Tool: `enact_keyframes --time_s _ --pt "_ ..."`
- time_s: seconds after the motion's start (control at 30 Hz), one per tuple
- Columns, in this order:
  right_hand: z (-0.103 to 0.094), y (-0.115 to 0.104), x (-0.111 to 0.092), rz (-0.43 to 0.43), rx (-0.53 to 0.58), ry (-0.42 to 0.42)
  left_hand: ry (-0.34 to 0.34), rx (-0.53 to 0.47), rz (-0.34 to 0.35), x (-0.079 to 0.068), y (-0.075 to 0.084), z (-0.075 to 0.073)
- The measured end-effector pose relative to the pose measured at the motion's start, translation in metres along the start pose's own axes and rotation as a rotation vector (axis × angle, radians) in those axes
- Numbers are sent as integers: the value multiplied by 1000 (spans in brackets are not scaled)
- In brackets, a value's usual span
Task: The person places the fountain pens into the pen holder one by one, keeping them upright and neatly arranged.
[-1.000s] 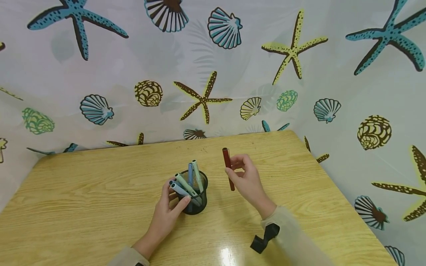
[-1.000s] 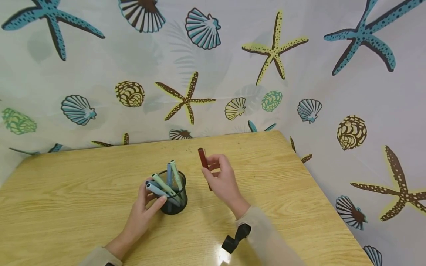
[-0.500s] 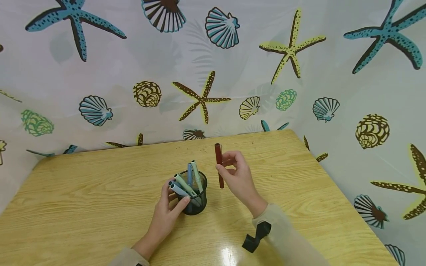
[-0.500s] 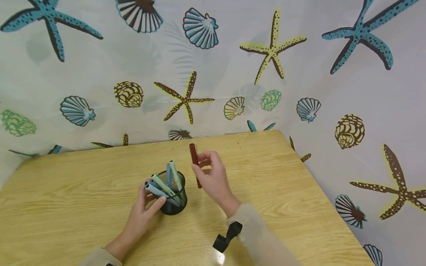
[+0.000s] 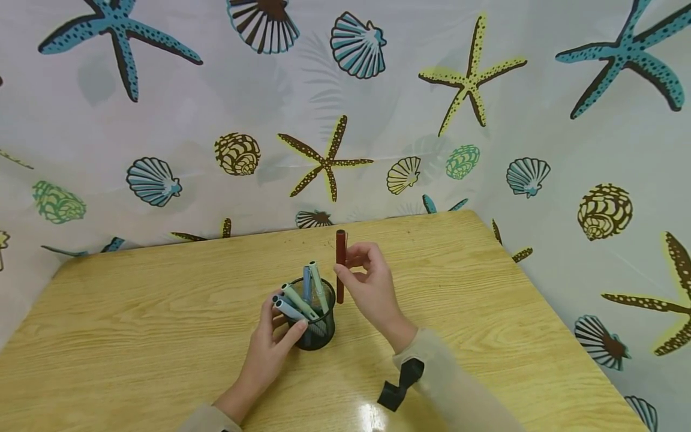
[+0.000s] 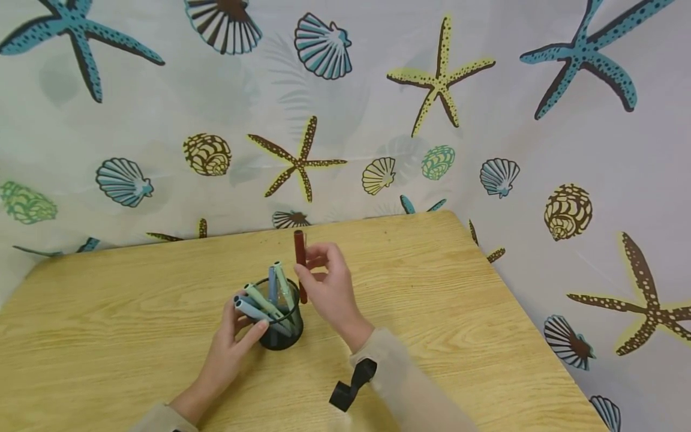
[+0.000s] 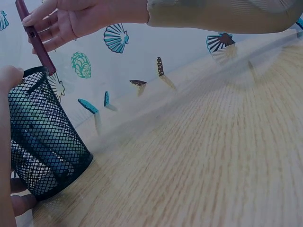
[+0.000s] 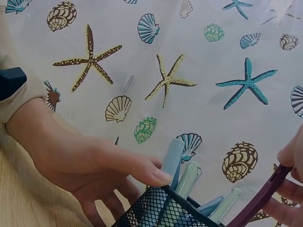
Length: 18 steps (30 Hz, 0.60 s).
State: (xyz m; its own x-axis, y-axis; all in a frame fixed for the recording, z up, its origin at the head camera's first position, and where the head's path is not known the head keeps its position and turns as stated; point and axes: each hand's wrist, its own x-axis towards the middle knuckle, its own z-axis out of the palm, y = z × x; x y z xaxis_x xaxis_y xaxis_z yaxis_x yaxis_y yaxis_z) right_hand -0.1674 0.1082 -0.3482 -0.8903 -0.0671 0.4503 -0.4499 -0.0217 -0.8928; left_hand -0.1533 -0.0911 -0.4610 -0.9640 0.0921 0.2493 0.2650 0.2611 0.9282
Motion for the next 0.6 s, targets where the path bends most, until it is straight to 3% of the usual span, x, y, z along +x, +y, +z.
enact_keyframes --time_s 0.33,0.6 --pt "15 1 4 -50 65 49 11 1 22 0 -3 -1" --pt "26 10 1 -41 72 2 6 -3 25 1 -3 -2"
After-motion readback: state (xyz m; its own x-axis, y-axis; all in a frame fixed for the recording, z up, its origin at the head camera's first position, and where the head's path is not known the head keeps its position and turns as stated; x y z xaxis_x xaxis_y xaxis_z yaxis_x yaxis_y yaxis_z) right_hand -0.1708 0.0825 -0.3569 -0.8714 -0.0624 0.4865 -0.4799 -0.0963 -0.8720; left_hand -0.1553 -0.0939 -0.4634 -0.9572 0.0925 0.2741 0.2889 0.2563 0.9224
